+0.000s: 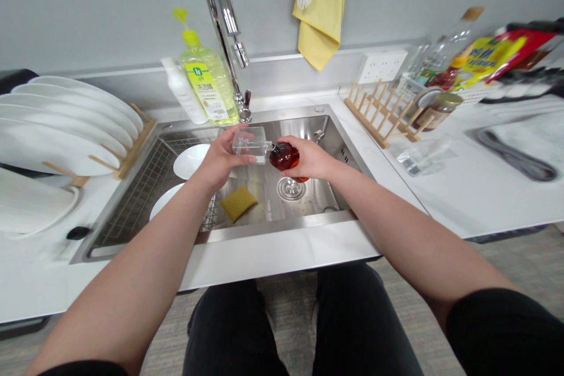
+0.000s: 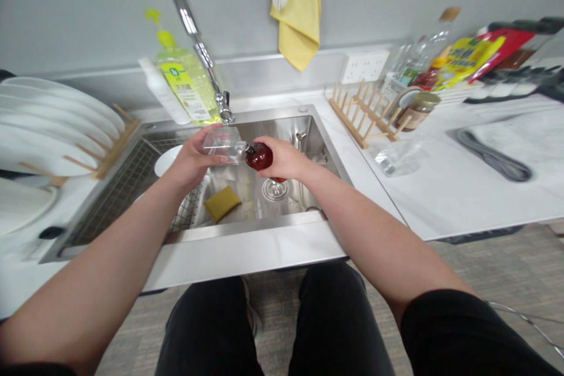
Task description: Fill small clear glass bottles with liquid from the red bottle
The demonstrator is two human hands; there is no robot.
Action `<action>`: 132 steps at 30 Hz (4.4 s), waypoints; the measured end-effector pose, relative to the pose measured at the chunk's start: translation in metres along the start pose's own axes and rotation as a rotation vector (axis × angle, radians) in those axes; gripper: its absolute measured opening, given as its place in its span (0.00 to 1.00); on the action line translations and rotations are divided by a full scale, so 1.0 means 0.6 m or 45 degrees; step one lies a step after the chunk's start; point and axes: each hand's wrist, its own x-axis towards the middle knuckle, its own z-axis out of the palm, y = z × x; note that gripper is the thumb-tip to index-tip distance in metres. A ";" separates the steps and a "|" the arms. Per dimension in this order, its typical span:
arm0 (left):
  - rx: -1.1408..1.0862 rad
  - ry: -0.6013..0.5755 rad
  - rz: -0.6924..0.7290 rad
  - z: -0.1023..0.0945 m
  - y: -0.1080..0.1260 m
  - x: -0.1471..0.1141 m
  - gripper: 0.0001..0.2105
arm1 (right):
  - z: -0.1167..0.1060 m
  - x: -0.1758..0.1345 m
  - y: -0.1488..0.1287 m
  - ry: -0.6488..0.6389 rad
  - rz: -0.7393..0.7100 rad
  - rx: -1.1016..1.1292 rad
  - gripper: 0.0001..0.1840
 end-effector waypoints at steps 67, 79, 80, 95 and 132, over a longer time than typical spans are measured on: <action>0.043 -0.029 0.059 -0.006 -0.010 0.004 0.49 | -0.001 -0.001 -0.002 -0.057 0.040 0.038 0.45; 0.049 -0.037 0.058 -0.007 -0.012 0.004 0.51 | 0.001 0.001 0.004 -0.079 0.036 0.032 0.45; 0.054 -0.038 0.059 -0.007 -0.012 0.004 0.51 | 0.001 0.001 0.004 -0.079 0.038 0.029 0.45; 0.106 -0.053 0.060 -0.007 -0.012 0.004 0.53 | 0.000 0.000 0.001 -0.095 0.039 -0.011 0.45; 0.064 -0.081 0.083 0.002 -0.006 0.003 0.43 | 0.000 -0.001 0.003 -0.100 0.017 -0.028 0.43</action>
